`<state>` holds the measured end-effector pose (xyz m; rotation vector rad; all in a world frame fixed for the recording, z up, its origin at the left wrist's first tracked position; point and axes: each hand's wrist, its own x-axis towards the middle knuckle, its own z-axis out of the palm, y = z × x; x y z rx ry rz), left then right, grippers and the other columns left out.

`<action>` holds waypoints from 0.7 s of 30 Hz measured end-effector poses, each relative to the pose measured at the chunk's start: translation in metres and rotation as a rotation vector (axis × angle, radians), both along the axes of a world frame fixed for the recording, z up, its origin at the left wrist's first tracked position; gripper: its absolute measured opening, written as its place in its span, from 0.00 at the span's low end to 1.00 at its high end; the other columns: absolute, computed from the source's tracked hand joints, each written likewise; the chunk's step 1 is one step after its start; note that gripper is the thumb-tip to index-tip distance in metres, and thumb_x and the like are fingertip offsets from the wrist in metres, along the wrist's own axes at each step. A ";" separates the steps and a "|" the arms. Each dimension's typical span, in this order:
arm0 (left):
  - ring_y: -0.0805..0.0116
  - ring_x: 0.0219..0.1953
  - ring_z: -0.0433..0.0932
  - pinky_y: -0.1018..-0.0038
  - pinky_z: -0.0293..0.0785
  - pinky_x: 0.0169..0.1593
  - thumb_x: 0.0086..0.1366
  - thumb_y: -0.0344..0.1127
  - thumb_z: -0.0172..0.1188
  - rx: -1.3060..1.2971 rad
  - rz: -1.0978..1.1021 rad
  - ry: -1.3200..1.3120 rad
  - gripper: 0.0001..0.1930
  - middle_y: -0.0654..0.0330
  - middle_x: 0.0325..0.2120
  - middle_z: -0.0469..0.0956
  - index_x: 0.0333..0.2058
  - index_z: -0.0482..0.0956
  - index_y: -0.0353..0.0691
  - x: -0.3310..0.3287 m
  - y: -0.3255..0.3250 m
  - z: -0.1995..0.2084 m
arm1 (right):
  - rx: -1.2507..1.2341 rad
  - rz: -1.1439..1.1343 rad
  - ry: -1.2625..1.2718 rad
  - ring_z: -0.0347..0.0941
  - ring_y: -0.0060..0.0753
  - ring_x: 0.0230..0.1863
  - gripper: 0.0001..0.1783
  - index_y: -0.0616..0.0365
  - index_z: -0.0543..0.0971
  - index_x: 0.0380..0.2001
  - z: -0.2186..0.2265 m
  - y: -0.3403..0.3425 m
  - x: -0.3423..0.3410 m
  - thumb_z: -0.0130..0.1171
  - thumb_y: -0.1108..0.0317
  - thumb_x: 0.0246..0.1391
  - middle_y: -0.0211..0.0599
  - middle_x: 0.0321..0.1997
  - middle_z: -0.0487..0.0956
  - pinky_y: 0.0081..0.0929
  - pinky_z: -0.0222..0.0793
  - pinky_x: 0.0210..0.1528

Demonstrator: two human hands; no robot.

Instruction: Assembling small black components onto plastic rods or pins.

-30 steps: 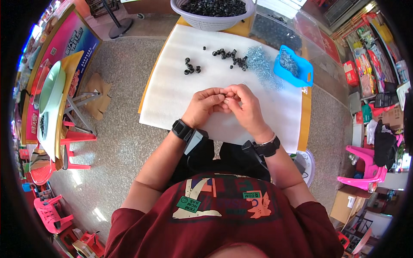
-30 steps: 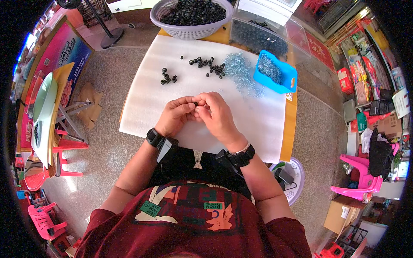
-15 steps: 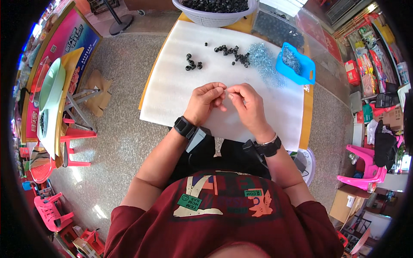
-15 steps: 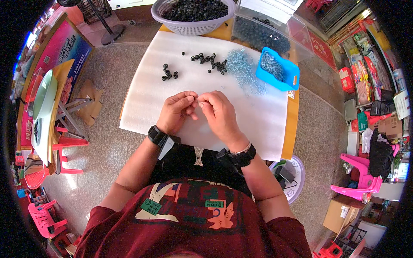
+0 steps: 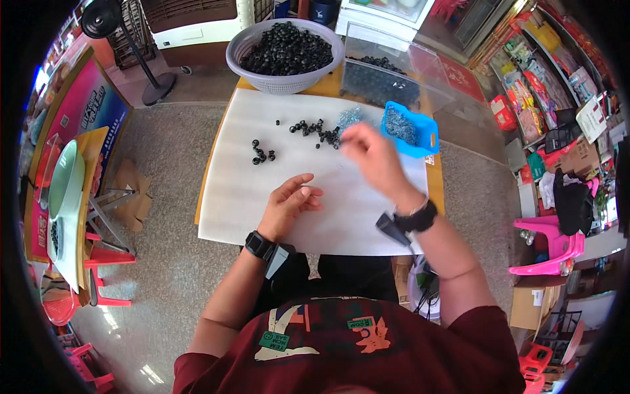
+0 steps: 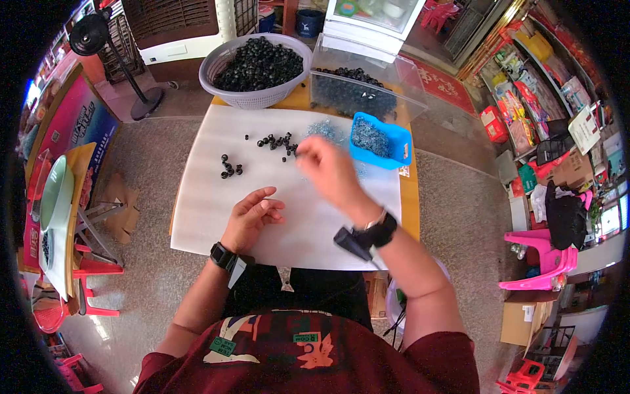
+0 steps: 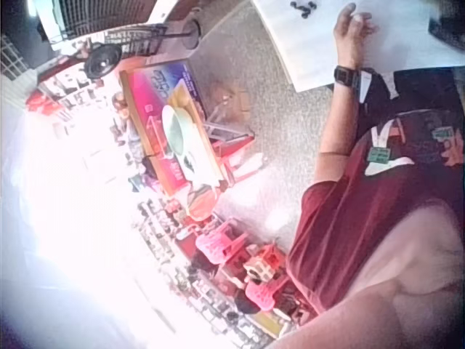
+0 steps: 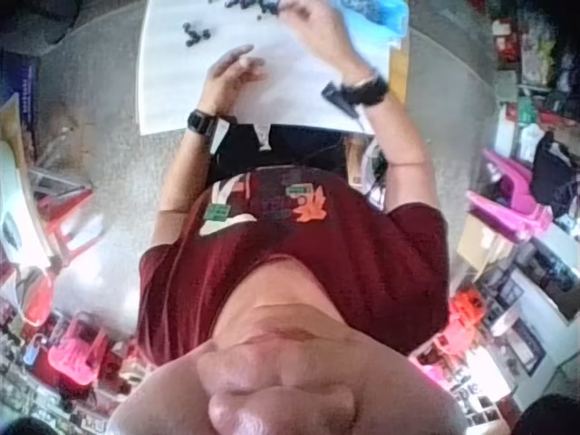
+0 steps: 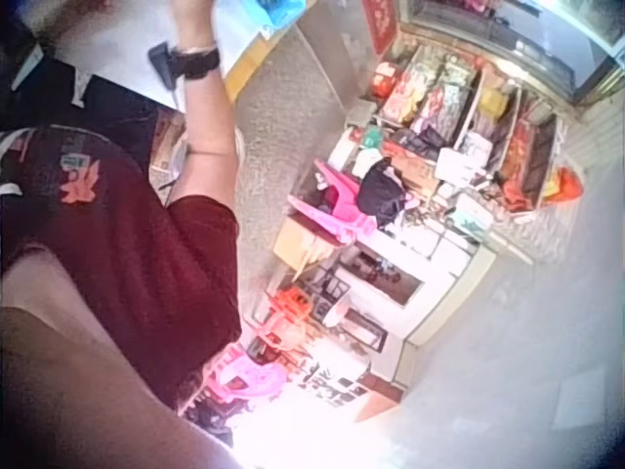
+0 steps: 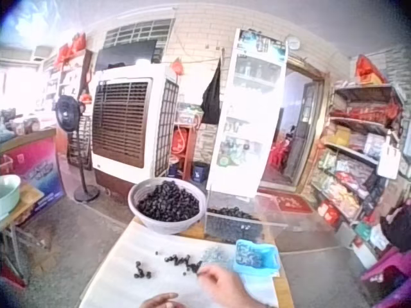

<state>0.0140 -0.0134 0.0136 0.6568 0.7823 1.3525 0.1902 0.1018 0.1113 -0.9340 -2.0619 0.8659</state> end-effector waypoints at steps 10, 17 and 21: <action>0.70 0.34 0.75 0.69 0.76 0.44 0.67 0.29 0.48 -0.033 0.006 -0.028 0.15 0.53 0.36 0.76 0.51 0.68 0.30 -0.002 -0.005 0.001 | -0.143 -0.176 0.350 0.68 0.17 0.29 0.14 0.64 0.76 0.43 0.014 0.095 -0.004 0.56 0.72 0.53 0.28 0.29 0.76 0.19 0.66 0.32; 0.72 0.34 0.75 0.72 0.76 0.44 0.68 0.30 0.49 -0.033 -0.043 0.012 0.12 0.58 0.35 0.76 0.48 0.70 0.33 -0.001 0.000 -0.005 | -0.152 0.251 -0.060 0.71 0.23 0.28 0.10 0.62 0.78 0.37 -0.042 0.030 -0.056 0.57 0.72 0.50 0.33 0.30 0.78 0.23 0.68 0.33; 0.72 0.34 0.75 0.73 0.76 0.44 0.68 0.30 0.49 -0.024 -0.043 0.010 0.12 0.58 0.34 0.76 0.48 0.71 0.33 -0.004 -0.002 -0.007 | 0.058 0.427 -0.222 0.75 0.38 0.33 0.10 0.61 0.78 0.34 -0.045 0.020 -0.105 0.58 0.71 0.46 0.41 0.32 0.78 0.31 0.70 0.37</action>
